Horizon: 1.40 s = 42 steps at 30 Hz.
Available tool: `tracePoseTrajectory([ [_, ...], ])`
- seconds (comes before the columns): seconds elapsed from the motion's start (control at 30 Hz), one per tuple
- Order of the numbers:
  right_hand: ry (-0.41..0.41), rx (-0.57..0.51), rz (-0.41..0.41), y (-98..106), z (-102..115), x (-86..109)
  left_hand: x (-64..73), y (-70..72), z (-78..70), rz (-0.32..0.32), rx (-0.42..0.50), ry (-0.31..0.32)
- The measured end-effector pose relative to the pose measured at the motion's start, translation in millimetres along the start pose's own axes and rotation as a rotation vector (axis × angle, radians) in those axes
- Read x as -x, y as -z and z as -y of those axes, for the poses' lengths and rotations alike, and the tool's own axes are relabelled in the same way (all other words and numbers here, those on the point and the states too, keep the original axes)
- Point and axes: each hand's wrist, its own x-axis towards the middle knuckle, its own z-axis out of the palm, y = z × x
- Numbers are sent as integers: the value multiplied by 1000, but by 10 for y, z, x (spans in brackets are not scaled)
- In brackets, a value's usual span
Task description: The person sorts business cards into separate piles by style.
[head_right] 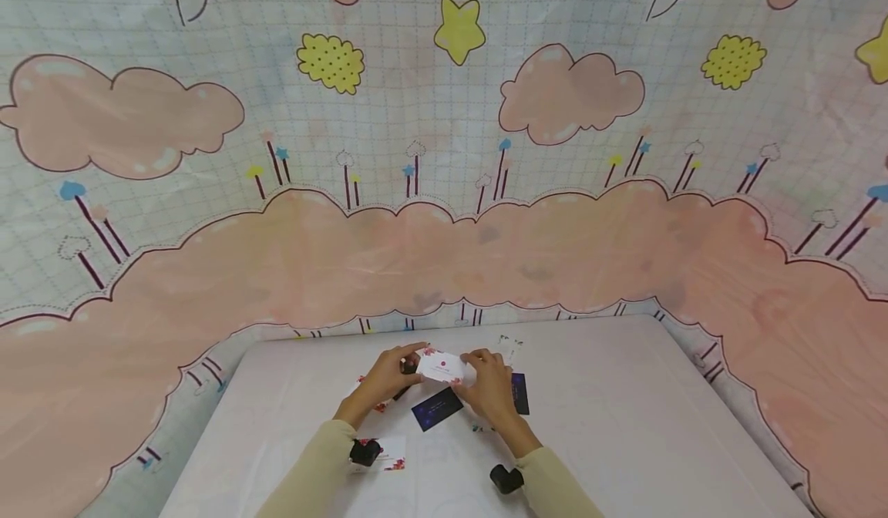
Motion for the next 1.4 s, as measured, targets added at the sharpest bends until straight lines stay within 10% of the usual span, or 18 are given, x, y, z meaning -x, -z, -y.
tracePoseTrajectory([
  [1.4, 172, -240, 181, 21, 298, 146, 829, 353, -1, -123, -91, -4],
])
